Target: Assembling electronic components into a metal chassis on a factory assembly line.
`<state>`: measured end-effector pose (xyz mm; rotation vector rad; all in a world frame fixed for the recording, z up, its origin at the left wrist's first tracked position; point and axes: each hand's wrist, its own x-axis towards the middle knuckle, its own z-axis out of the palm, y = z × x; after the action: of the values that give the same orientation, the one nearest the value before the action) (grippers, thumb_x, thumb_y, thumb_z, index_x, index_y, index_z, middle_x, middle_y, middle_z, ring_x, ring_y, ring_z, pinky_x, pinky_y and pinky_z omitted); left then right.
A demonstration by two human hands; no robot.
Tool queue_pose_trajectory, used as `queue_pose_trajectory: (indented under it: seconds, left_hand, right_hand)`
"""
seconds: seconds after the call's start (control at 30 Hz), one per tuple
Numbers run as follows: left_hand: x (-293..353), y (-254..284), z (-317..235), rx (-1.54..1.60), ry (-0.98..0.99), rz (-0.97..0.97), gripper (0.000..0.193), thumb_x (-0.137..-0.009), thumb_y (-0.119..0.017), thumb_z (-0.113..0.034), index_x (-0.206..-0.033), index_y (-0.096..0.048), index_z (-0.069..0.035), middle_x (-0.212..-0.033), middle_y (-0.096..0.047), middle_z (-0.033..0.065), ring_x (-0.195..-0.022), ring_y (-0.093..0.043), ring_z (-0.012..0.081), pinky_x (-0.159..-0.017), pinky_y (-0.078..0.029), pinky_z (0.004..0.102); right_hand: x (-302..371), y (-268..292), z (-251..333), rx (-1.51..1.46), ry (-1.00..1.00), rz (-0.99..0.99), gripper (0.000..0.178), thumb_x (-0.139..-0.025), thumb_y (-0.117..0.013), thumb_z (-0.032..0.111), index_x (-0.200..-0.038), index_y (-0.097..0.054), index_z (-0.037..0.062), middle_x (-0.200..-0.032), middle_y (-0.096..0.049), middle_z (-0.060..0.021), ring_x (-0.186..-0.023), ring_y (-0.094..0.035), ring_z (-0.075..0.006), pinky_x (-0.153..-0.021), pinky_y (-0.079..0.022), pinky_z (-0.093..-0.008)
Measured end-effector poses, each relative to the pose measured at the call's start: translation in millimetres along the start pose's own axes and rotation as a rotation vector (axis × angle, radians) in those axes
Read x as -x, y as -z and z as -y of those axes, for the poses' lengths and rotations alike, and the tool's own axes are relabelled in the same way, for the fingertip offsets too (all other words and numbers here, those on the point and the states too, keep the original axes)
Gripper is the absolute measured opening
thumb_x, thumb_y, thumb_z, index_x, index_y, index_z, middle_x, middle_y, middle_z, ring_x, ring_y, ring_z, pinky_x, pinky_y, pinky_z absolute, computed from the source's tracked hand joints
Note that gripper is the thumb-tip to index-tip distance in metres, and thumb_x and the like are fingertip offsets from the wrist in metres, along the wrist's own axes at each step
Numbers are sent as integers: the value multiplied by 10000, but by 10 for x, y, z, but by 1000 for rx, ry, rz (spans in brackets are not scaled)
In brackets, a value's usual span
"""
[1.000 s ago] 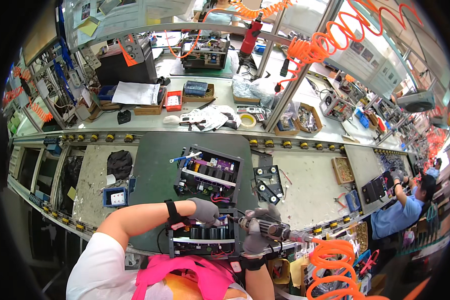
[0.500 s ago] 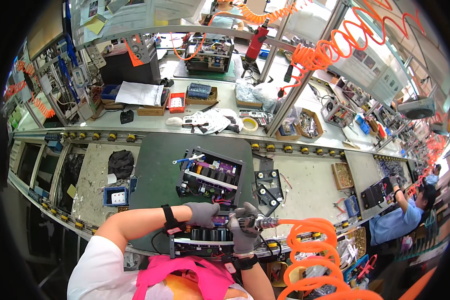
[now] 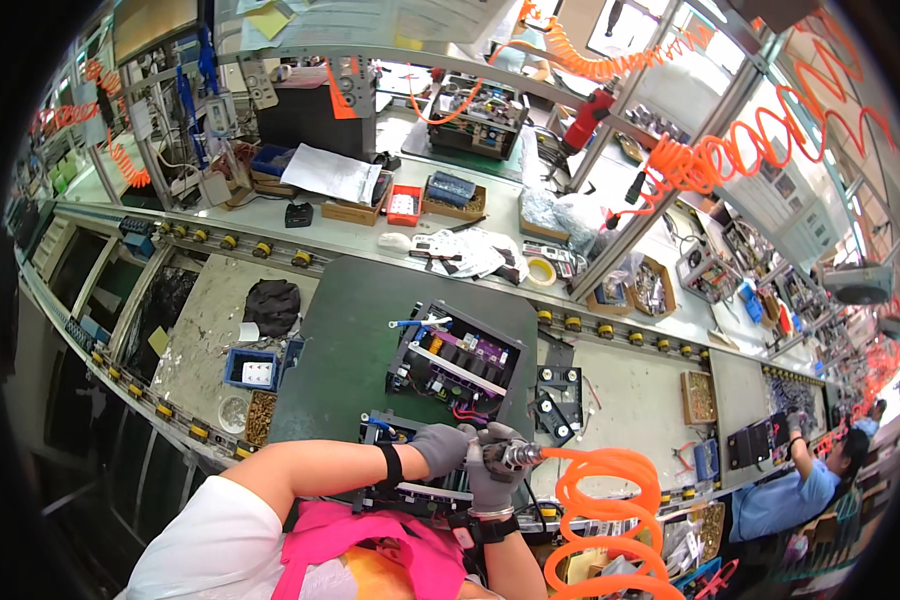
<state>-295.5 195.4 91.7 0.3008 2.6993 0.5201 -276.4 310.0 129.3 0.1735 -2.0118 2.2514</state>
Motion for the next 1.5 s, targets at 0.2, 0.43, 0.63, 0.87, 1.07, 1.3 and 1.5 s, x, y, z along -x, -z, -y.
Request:
queue_pose_trajectory:
  seconds: [0.2,0.43,0.63,0.87,1.07,1.3,1.5]
  left_hand:
    - [-3,211,-38,-17,12,45,305,-849,-558,-301,-1010,-616,-48,-931,-690,142,-874,-680,293,-688,-532,415]
    - [813,548,422,1300,62,106,271,-875,-516,-125,-1115,-527,0,-1048,-631,159,-728,-616,143,-606,-542,285]
    - [1393,376,321,1630,128,12,247,-949,-464,-141,-1144,-475,11,-1084,-632,159,-666,-607,120,-515,-539,244]
    - [1259,90,393,1946,287,2,200,-967,-515,-227,-1022,-583,-47,-813,-626,46,-486,-474,59,-416,-417,192]
    - [1231,109,339,2164,236,88,184,-977,-491,-195,-1078,-563,-59,-965,-628,76,-597,-520,65,-490,-454,195]
    - [1148,-71,441,2113,234,48,229,-966,-490,-125,-1173,-530,-36,-1059,-631,103,-708,-558,122,-586,-495,256]
    - [1155,-131,433,2123,210,-34,142,-909,-604,-128,-1024,-604,-45,-747,-563,30,-517,-469,93,-454,-417,197]
  right_hand:
    - [-19,15,-5,36,45,115,415,-737,-677,-50,-1122,-530,3,-903,-632,-75,-806,-629,-155,-779,-522,-298]
    - [-36,21,13,-9,65,54,433,-735,-668,-46,-1144,-545,22,-897,-623,-52,-811,-603,-109,-743,-507,-257]
    - [7,-18,324,-233,-14,96,515,-720,-631,-118,-1188,-500,54,-943,-609,-64,-793,-611,-155,-648,-529,-273]
    - [190,-239,833,-600,132,270,525,-753,-600,16,-1257,-458,61,-983,-593,-88,-792,-592,-190,-756,-504,-396]
    - [286,-230,761,-601,136,138,535,-763,-601,120,-1269,-439,55,-968,-575,-72,-784,-568,-166,-748,-505,-381]
    - [384,-187,788,-602,151,63,542,-773,-595,121,-1281,-420,54,-991,-571,-73,-799,-558,-162,-756,-499,-377]
    - [436,-172,744,-641,50,-2,510,-749,-577,69,-1240,-444,112,-955,-565,-48,-797,-566,-189,-657,-542,-394]
